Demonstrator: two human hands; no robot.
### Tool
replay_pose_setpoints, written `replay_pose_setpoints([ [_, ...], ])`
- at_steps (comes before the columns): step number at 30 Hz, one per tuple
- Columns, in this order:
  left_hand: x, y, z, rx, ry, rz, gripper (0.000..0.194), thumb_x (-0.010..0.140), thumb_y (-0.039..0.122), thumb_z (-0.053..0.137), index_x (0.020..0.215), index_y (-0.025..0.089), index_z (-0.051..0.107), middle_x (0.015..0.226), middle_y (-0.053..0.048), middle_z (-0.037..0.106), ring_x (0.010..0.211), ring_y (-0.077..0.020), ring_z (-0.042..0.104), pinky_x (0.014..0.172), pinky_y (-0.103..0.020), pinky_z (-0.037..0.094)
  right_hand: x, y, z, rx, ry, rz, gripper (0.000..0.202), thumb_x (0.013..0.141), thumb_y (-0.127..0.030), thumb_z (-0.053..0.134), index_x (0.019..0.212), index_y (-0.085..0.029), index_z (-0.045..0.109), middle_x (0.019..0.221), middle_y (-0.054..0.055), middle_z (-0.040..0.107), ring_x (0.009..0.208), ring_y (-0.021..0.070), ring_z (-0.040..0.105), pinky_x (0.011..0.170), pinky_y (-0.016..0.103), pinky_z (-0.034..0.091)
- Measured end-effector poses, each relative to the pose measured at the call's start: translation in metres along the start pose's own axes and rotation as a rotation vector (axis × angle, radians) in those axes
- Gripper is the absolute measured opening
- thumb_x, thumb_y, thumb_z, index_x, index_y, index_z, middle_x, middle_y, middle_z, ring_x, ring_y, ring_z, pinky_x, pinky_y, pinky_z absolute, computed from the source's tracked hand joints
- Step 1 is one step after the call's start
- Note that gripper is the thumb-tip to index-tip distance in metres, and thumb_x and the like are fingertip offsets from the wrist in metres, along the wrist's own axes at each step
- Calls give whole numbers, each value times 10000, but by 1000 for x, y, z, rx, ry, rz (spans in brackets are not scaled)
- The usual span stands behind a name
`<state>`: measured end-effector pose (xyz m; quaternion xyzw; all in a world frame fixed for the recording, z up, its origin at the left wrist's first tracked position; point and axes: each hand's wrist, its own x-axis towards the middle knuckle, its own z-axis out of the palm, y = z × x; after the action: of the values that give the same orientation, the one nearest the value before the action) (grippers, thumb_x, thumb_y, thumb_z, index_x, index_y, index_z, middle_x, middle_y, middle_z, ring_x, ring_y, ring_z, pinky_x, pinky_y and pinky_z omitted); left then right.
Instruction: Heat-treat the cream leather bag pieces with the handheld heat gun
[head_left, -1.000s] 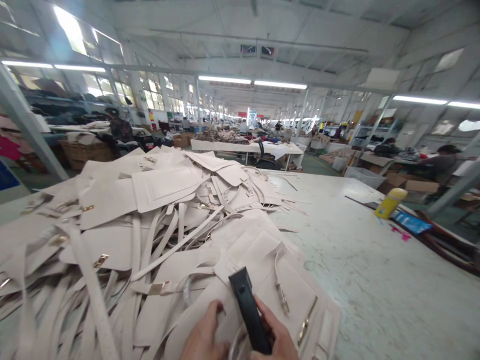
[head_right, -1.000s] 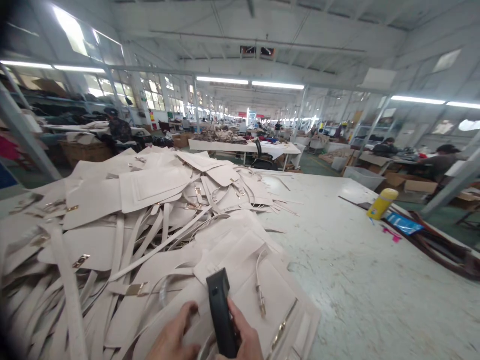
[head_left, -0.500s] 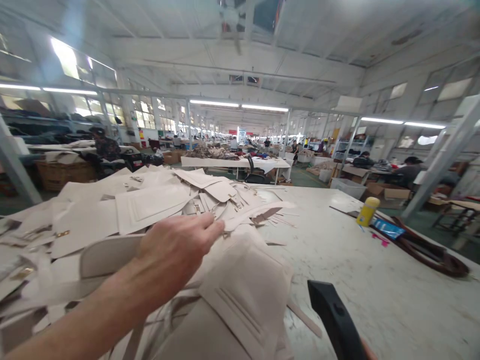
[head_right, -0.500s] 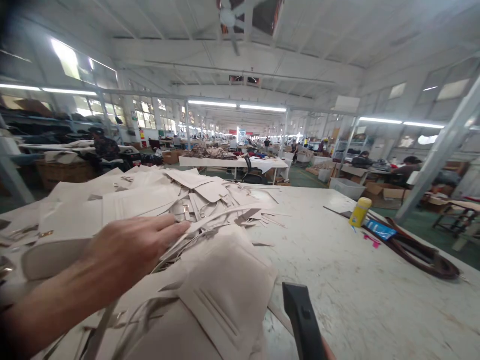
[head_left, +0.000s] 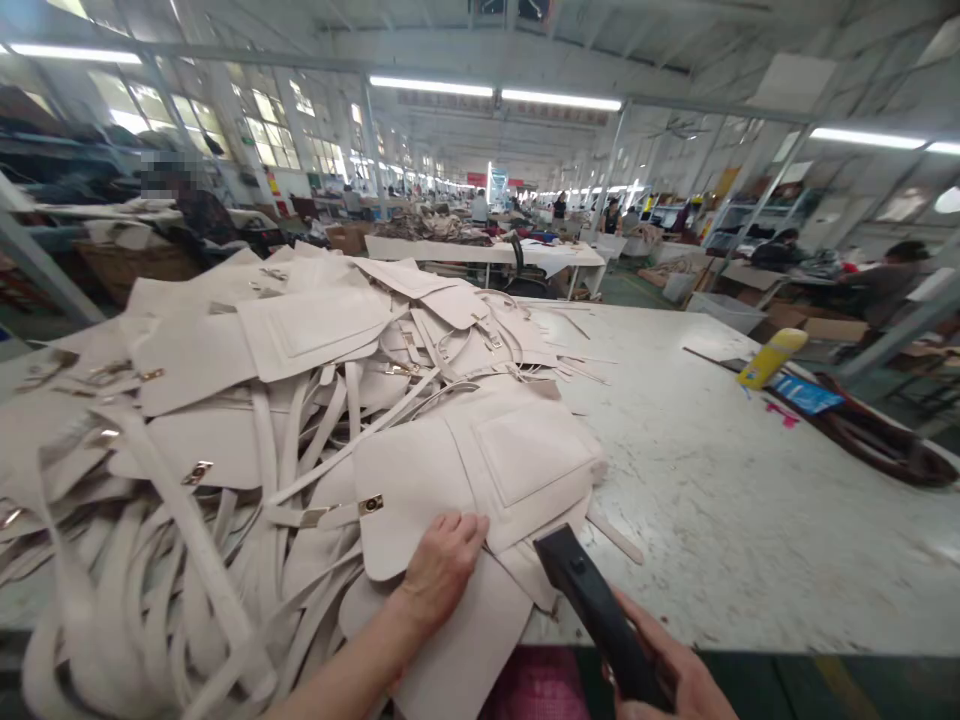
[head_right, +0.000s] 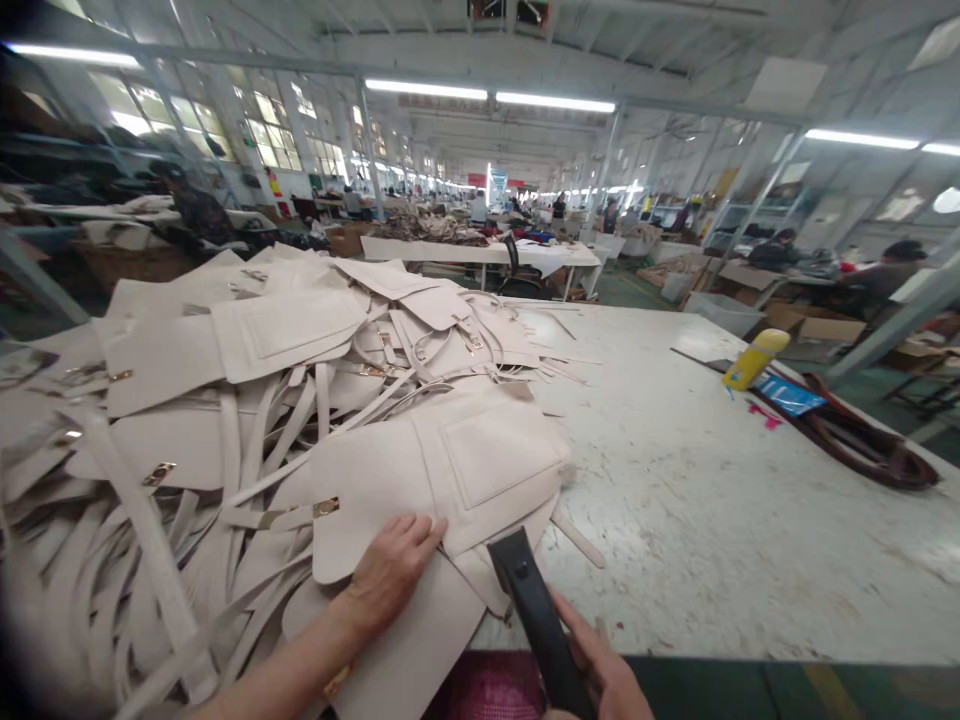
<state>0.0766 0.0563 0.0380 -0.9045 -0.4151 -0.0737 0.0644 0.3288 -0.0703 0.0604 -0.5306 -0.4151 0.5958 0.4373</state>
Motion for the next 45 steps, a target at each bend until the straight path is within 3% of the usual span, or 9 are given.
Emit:
replay_pose_setpoints([
  [6,-6,-4,15,-89,140,-64,259,863,128,369,1069,155,523,768,-56,515,708,-179,461,672,-322,404,37,-25,24,14,-287,188,822,514,-115,554,1306,-187,344,679,-26,602,423,109,491,362,198,346],
  [15,-2,-8,17,-120,132,-82,232,836,92,393,995,144,553,733,-47,517,696,-183,486,654,-313,437,43,-43,41,86,-316,154,724,513,-28,524,1220,-172,469,669,-42,613,425,72,474,378,165,345],
  [23,5,-11,-8,-104,-159,-107,266,818,54,389,991,158,563,782,-55,565,752,-183,541,687,-302,455,80,-43,48,87,-83,25,820,569,-125,576,1328,-142,265,574,-48,591,363,112,499,325,215,431],
  [28,-6,-11,-58,-99,-497,-203,297,751,31,386,913,160,599,864,-77,601,819,-229,577,713,-369,460,50,-34,24,77,111,-20,816,579,-155,610,1323,-170,276,602,-40,593,360,105,488,316,211,424],
  [30,0,0,-65,-104,-470,-163,247,750,127,459,951,162,600,944,-89,602,901,-261,559,778,-416,437,33,-19,9,125,136,-12,855,586,-211,652,1333,-160,239,610,-32,594,348,100,483,306,204,405],
  [34,45,34,-30,-232,-145,208,583,776,396,514,1300,217,330,1350,-71,369,1252,-251,283,1024,-438,219,17,7,-15,207,178,-7,958,594,-304,710,1331,-100,133,603,-2,617,344,105,499,309,195,390],
  [36,73,44,0,-232,-118,315,641,782,480,479,1331,218,278,1416,-51,263,1309,-248,150,1054,-462,119,18,12,-23,238,187,-25,954,599,-313,717,1319,-97,130,601,8,627,351,114,508,318,203,402],
  [40,104,43,44,-185,-125,276,656,783,527,433,1331,197,290,1439,-31,203,1319,-269,84,1053,-495,67,33,13,-34,245,184,-36,882,613,-305,712,1300,-139,184,583,2,629,355,127,509,317,220,424],
  [45,98,38,58,-216,-60,221,680,810,506,382,1374,188,170,1455,-25,142,1318,-262,95,1056,-444,121,75,11,-39,231,149,0,713,563,-305,724,1173,-177,378,605,-20,613,341,124,510,287,221,427],
])
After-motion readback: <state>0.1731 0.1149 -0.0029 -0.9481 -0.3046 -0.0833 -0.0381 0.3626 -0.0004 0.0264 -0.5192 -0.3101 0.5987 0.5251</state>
